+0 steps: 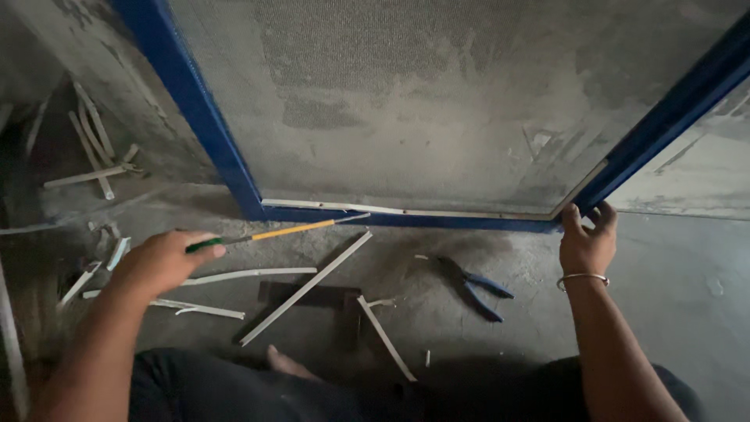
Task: The person removes white plastic splines from a blue window screen frame using a screwdriver and pliers. They pry the splines out of the frame channel and pull them free, working along the edges of the screen.
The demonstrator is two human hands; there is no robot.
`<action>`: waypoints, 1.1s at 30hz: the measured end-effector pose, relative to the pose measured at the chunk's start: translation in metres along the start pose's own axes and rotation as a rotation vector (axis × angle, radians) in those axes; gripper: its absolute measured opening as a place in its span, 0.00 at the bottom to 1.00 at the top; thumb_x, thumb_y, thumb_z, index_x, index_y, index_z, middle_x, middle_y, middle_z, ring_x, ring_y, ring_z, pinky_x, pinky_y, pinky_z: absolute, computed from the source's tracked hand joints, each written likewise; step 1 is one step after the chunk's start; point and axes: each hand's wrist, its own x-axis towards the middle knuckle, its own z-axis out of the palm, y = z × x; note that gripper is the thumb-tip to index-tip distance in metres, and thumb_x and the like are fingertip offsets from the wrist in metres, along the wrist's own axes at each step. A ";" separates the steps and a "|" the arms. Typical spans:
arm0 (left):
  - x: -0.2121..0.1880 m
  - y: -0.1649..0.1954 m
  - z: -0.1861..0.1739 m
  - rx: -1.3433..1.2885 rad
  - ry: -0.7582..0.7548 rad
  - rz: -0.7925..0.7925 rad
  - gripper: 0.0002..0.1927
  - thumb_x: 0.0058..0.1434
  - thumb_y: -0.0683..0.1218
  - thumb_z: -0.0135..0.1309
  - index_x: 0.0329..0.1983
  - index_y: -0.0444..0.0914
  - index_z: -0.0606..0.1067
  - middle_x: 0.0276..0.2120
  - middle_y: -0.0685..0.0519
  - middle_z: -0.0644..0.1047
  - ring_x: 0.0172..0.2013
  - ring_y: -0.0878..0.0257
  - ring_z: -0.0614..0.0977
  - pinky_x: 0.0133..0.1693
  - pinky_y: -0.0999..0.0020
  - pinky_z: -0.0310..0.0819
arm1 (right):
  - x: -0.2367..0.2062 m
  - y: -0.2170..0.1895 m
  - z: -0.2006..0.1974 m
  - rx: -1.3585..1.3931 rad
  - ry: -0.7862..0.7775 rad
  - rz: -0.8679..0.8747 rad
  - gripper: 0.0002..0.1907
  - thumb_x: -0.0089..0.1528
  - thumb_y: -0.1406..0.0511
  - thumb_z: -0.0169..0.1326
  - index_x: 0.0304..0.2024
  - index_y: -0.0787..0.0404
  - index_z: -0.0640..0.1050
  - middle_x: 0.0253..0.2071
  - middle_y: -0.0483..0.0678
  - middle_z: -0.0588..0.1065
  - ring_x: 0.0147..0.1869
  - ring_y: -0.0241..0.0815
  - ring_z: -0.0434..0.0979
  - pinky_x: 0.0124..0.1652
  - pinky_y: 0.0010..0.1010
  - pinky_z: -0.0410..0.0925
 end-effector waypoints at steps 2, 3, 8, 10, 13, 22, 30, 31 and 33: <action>-0.001 -0.002 -0.004 -0.017 -0.026 -0.060 0.36 0.55 0.74 0.52 0.63 0.57 0.79 0.53 0.48 0.83 0.56 0.48 0.84 0.59 0.50 0.75 | -0.001 -0.001 -0.001 -0.011 -0.001 0.023 0.27 0.66 0.57 0.63 0.61 0.63 0.71 0.53 0.51 0.79 0.41 0.40 0.81 0.37 0.30 0.72; 0.000 -0.002 -0.006 -0.013 -0.035 -0.077 0.36 0.53 0.74 0.55 0.62 0.57 0.79 0.54 0.48 0.81 0.58 0.47 0.82 0.59 0.48 0.73 | -0.001 -0.002 -0.001 -0.012 0.002 0.012 0.27 0.66 0.57 0.63 0.61 0.63 0.71 0.53 0.52 0.79 0.41 0.40 0.81 0.38 0.30 0.72; 0.004 -0.003 -0.017 -0.059 -0.001 -0.047 0.32 0.50 0.74 0.57 0.54 0.57 0.83 0.47 0.52 0.87 0.56 0.49 0.82 0.63 0.43 0.63 | -0.003 -0.010 0.000 -0.059 0.018 -0.052 0.27 0.67 0.58 0.64 0.62 0.63 0.72 0.53 0.52 0.80 0.42 0.40 0.82 0.40 0.29 0.72; 0.010 -0.006 -0.020 -0.118 0.062 0.004 0.31 0.47 0.72 0.61 0.50 0.53 0.85 0.47 0.50 0.86 0.51 0.49 0.85 0.55 0.47 0.73 | -0.004 -0.013 0.000 0.024 0.004 0.022 0.28 0.65 0.58 0.64 0.62 0.63 0.70 0.53 0.51 0.79 0.41 0.39 0.81 0.36 0.30 0.72; 0.025 -0.012 -0.019 -0.124 0.111 0.060 0.30 0.46 0.70 0.65 0.48 0.51 0.85 0.44 0.49 0.86 0.47 0.50 0.86 0.50 0.51 0.79 | -0.004 -0.014 -0.002 0.035 -0.001 0.106 0.27 0.65 0.58 0.64 0.59 0.63 0.71 0.51 0.51 0.79 0.42 0.37 0.81 0.37 0.31 0.73; 0.054 0.011 -0.001 -0.267 0.141 0.189 0.28 0.47 0.65 0.68 0.46 0.45 0.84 0.38 0.46 0.85 0.40 0.54 0.86 0.45 0.55 0.78 | -0.004 -0.008 -0.005 -0.021 0.005 -0.017 0.27 0.65 0.58 0.68 0.57 0.64 0.72 0.49 0.52 0.80 0.45 0.39 0.81 0.46 0.29 0.72; 0.008 0.075 -0.069 0.023 0.310 0.241 0.22 0.55 0.65 0.63 0.46 0.49 0.83 0.30 0.54 0.84 0.28 0.57 0.85 0.34 0.59 0.79 | 0.002 -0.001 -0.002 -0.011 0.018 -0.011 0.28 0.64 0.57 0.68 0.57 0.64 0.71 0.50 0.53 0.80 0.46 0.40 0.81 0.47 0.29 0.72; 0.009 0.076 -0.072 0.019 0.285 0.216 0.23 0.53 0.65 0.65 0.45 0.49 0.83 0.30 0.53 0.84 0.29 0.58 0.85 0.35 0.59 0.78 | 0.002 -0.002 -0.002 0.010 0.011 -0.026 0.28 0.65 0.57 0.68 0.57 0.65 0.70 0.50 0.53 0.79 0.47 0.40 0.81 0.48 0.29 0.73; 0.018 0.070 -0.066 -0.049 0.234 0.161 0.23 0.49 0.64 0.67 0.44 0.49 0.83 0.31 0.53 0.83 0.32 0.58 0.84 0.38 0.59 0.77 | 0.002 -0.004 -0.003 -0.034 0.016 0.001 0.28 0.64 0.57 0.68 0.57 0.64 0.71 0.50 0.53 0.80 0.47 0.41 0.82 0.47 0.30 0.73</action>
